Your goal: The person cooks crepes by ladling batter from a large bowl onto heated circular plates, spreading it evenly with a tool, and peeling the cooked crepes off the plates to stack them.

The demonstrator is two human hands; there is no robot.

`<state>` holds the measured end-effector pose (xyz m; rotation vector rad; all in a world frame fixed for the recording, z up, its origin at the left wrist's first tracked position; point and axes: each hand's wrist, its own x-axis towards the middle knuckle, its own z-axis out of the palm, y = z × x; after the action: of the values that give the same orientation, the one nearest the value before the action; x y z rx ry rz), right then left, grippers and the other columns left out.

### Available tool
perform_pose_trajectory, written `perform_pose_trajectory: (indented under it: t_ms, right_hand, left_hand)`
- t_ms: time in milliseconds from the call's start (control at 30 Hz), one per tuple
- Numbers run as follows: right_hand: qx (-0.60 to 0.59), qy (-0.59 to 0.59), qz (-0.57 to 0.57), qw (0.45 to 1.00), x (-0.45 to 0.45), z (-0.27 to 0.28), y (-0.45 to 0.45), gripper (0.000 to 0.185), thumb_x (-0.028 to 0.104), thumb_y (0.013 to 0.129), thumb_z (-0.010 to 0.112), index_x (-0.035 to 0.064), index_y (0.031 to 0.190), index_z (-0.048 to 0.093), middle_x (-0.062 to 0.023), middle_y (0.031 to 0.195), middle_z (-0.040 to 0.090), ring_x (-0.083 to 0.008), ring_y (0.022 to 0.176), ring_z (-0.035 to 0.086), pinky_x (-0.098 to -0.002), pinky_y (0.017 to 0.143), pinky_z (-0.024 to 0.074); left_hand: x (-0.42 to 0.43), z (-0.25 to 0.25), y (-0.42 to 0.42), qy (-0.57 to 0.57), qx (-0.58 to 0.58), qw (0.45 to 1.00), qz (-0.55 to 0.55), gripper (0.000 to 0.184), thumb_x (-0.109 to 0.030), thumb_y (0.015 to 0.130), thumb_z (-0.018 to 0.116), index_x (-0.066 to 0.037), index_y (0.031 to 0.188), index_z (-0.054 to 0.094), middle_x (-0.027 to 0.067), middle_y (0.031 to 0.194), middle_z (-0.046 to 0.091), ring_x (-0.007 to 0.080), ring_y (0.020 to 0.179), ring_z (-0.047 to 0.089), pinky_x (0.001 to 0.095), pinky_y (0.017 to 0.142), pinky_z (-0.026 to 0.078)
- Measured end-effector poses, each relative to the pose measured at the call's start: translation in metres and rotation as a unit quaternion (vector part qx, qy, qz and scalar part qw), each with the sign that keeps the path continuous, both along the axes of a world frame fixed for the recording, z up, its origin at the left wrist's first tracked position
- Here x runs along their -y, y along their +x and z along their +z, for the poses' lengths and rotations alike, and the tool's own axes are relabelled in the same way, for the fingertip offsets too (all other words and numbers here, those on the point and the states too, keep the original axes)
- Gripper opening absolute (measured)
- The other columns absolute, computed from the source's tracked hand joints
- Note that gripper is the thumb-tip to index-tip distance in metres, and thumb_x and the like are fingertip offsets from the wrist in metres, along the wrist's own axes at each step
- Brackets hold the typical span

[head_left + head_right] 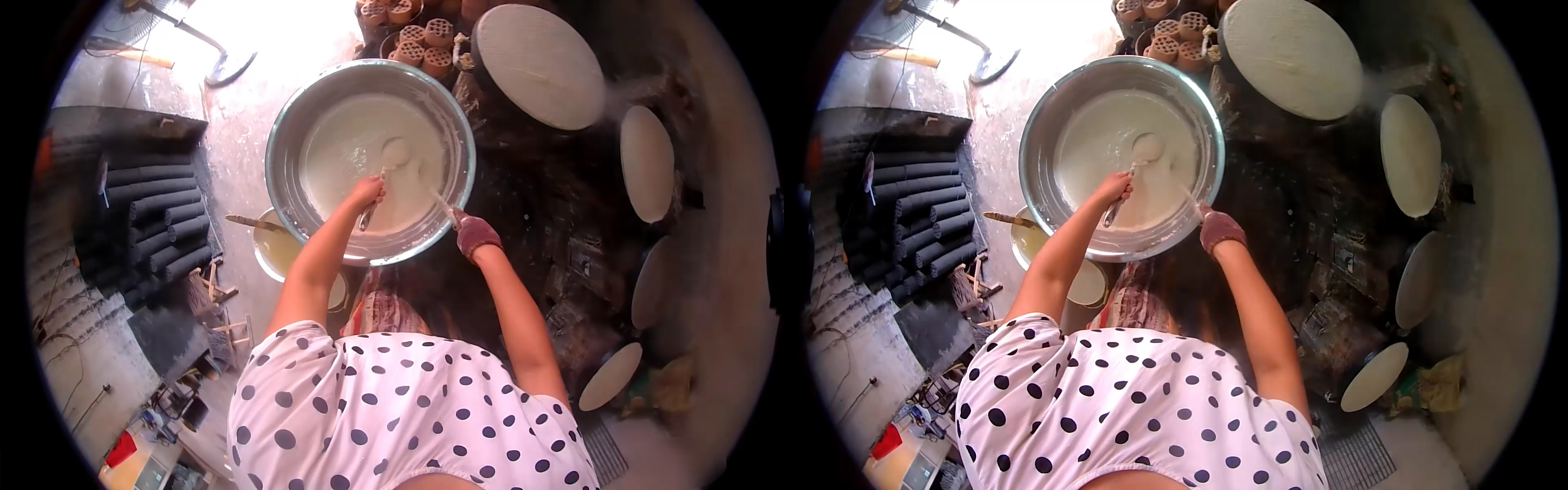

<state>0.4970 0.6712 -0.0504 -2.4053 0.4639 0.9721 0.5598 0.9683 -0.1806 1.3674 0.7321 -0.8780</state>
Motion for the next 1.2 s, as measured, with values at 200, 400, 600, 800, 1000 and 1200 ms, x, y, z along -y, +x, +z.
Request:
perform_pose_trajectory:
  t_ms: [200,400,600,800,1000,1200]
  right_hand:
    - [0.058,0.052,0.076,0.994,-0.004,-0.024,-0.007,0.035,0.022,0.089,0.053,0.0209,0.124,0.055,-0.0183,0.109,0.062,-0.0369,0.099,0.059,-0.0427,0.083,0.0490]
    - [-0.038,0.256,-0.244,0.934,-0.033,-0.033,-0.044,0.029,0.033,0.095,0.048,0.0092,0.105,0.061,-0.0072,0.056,0.054,-0.0183,0.041,0.052,-0.0325,0.037,0.0422]
    - [-0.036,0.394,-0.308,0.865,-0.054,0.075,-0.057,0.044,0.012,0.090,0.053,0.0208,0.133,0.049,-0.0036,0.063,0.057,-0.0142,0.040,0.051,-0.0288,0.036,0.0416]
    - [0.101,0.443,-0.239,0.858,-0.052,0.195,-0.038,0.041,0.017,0.089,0.057,0.0129,0.130,0.052,-0.0044,0.065,0.059,-0.0133,0.042,0.052,-0.0269,0.038,0.0413]
    - [0.587,0.262,-0.024,0.765,-0.028,0.222,-0.029,0.033,0.026,0.089,0.060,0.0044,0.114,0.061,-0.0117,0.091,0.067,-0.0235,0.068,0.062,-0.0332,0.061,0.0509]
    - [0.516,0.008,0.061,0.854,-0.020,0.182,-0.062,0.039,0.018,0.079,0.067,0.0169,0.118,0.062,-0.0127,0.093,0.064,-0.0307,0.085,0.063,-0.0374,0.073,0.0515]
  left_hand:
    - [0.011,-0.049,0.005,0.142,0.078,0.978,-0.129,0.035,-0.018,0.089,0.049,-0.007,0.121,0.055,0.0079,0.066,0.059,0.0182,0.049,0.056,0.0321,0.044,0.046]
    - [0.051,-0.068,-0.017,-0.124,0.084,0.988,-0.035,0.024,-0.017,0.086,0.048,-0.010,0.064,0.056,0.0033,0.057,0.053,0.0168,0.050,0.051,0.0339,0.047,0.042]
    - [0.046,0.161,-0.006,-0.216,0.044,0.948,0.228,0.020,-0.011,0.092,0.042,-0.009,0.112,0.044,-0.0022,0.060,0.040,0.0085,0.041,0.038,0.0244,0.039,0.033]
    - [-0.001,0.371,-0.016,-0.195,0.231,0.946,0.121,0.041,-0.013,0.096,0.041,-0.006,0.136,0.038,-0.0046,0.060,0.036,0.0044,0.041,0.033,0.0174,0.037,0.028]
    - [-0.045,0.451,-0.024,-0.185,0.337,0.923,0.019,0.038,-0.015,0.099,0.038,-0.007,0.137,0.038,-0.0056,0.059,0.034,0.0023,0.042,0.032,0.0175,0.036,0.026]
    - [-0.020,0.394,0.000,-0.332,0.124,0.935,0.025,0.020,-0.017,0.099,0.038,-0.009,0.113,0.050,-0.0092,0.060,0.036,0.0015,0.042,0.031,0.0176,0.038,0.025]
